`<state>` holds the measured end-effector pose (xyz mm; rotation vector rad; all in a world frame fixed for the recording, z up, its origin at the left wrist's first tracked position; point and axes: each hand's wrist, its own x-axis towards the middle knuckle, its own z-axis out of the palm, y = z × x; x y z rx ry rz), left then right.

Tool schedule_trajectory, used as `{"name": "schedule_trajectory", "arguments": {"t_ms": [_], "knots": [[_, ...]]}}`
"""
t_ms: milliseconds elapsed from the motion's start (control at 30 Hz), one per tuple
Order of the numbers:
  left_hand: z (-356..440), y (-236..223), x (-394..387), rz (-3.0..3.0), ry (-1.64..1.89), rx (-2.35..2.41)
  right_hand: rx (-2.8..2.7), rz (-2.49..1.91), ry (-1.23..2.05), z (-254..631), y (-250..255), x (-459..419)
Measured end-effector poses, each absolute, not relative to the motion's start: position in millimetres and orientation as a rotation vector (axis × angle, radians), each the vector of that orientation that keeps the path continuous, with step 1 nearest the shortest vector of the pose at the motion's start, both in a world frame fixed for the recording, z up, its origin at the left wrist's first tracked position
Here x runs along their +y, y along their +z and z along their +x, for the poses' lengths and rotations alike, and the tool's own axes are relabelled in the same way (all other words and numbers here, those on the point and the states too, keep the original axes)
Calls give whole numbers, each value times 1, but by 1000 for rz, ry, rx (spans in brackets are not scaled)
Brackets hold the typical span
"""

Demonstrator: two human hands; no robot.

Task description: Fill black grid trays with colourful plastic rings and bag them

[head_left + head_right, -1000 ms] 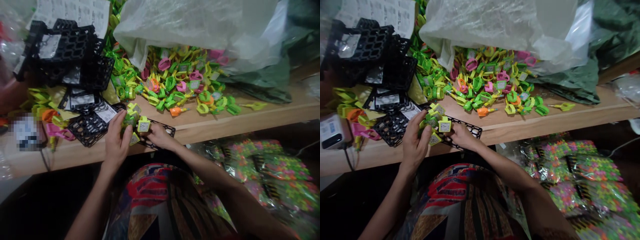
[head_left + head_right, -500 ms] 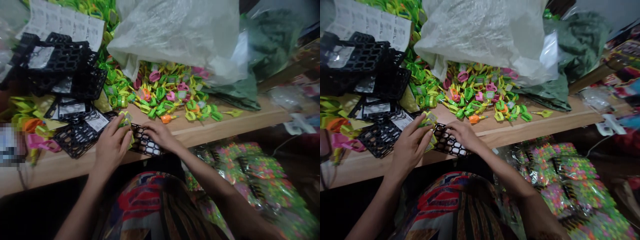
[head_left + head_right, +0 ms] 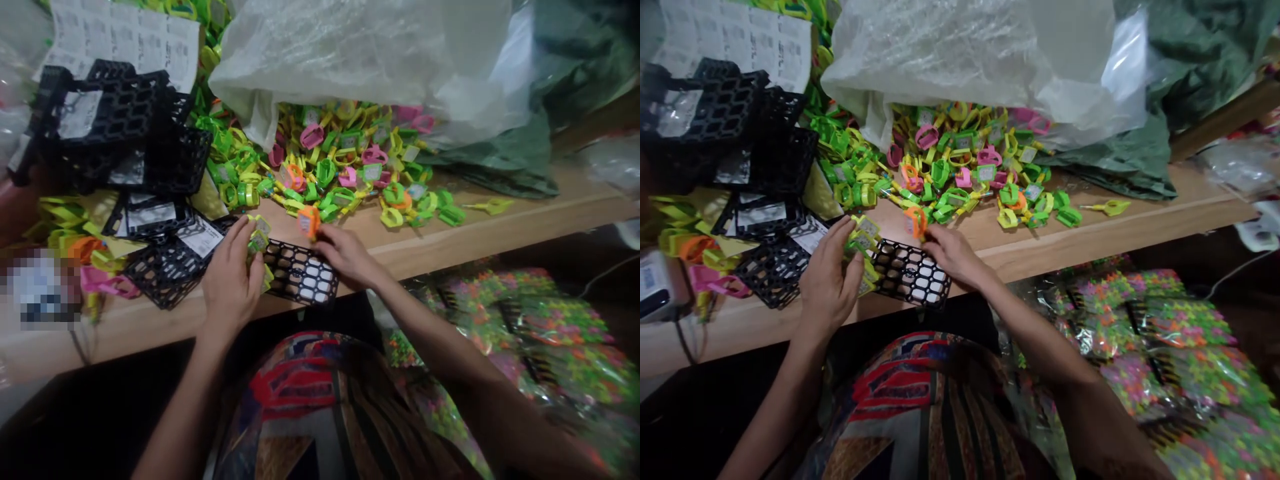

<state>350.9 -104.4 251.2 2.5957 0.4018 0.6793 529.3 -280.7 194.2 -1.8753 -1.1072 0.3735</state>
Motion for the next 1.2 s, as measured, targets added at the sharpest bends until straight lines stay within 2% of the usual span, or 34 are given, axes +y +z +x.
{"name": "schedule_trajectory", "arguments": {"t_ms": [167,300,433,533,633,767,867,933,1033,1200], "knots": [[352,247,-102,2653,643,388,-1173,-1564,561,493,181,-233],[350,248,-101,2682,623,372,-1312,-1657,456,487,162,-229],[353,261,-104,2798,420,378,-1447,-1715,324,482,151,-226],[363,269,-107,2913,293,404,-1526,-1786,392,480,154,-217],[374,268,-106,2981,319,420,-1564,-1774,434,490,170,-220],[379,261,-101,2986,390,371,-1368,-1846,112,539,199,-254],[377,259,-101,2960,435,356,-1138,-2181,-219,591,208,-284],[377,261,-103,2934,443,399,-1034,-2382,-309,620,206,-297],[376,263,-105,2897,429,443,-1022,-2457,-256,636,202,-306],[375,263,-102,2814,418,412,-1084,-2070,-24,589,209,-288]]}}
